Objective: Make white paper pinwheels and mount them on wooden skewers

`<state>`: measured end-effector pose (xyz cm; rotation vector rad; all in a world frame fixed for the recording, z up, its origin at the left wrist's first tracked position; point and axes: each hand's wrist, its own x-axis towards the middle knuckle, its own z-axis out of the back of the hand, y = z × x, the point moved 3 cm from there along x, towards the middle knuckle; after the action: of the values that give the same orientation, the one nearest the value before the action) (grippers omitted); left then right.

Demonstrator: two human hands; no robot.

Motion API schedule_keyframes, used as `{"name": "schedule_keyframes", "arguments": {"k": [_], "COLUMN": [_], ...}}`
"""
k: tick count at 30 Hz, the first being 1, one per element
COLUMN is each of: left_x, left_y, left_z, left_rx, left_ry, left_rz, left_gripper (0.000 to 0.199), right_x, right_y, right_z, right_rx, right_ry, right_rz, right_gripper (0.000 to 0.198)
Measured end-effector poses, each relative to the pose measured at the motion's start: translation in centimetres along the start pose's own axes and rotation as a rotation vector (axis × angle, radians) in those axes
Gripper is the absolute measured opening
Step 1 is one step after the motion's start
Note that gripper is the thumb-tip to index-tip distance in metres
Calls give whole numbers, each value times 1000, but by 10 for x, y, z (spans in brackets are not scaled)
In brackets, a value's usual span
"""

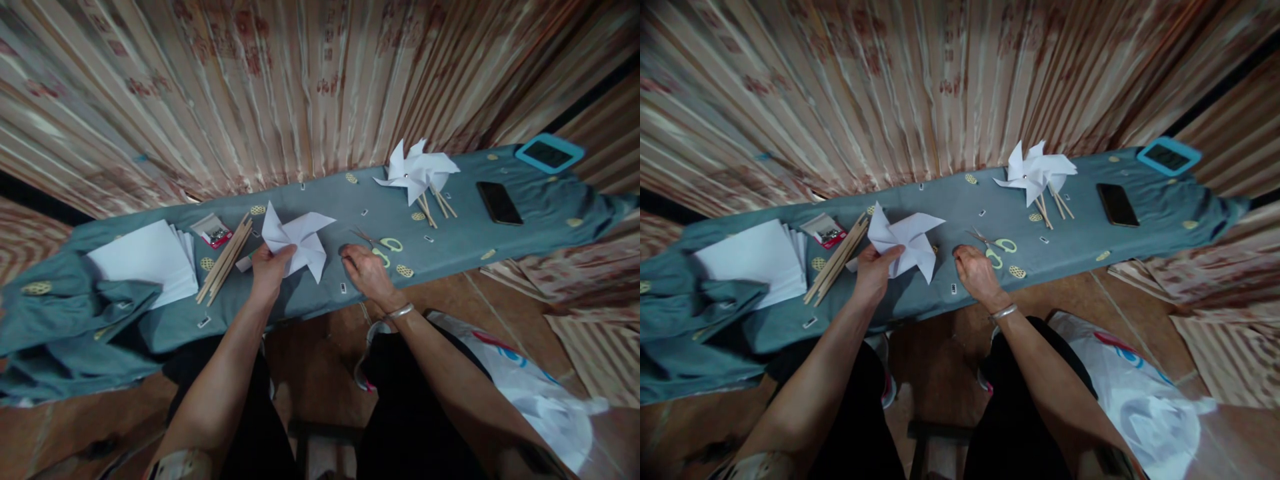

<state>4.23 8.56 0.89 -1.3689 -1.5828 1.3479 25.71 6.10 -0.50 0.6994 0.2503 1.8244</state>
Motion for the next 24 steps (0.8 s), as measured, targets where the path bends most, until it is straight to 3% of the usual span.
{"name": "schedule_keyframes", "arguments": {"k": [7, 18, 24], "left_x": [0, 0, -4], "left_y": [0, 5, 2], "left_z": [-1, -1, -4], "left_rx": [-17, -13, -64], "left_ry": [8, 19, 9], "left_rz": [-23, -29, 6], "left_gripper": [30, 30, 29], "right_x": [-2, -1, -1], "right_y": [-10, 0, 3], "right_z": [8, 8, 8], "right_rx": [16, -112, 98], "right_ry": [-46, 17, -31], "right_rz": [-85, -30, -117], "right_gripper": [18, 16, 12]}}
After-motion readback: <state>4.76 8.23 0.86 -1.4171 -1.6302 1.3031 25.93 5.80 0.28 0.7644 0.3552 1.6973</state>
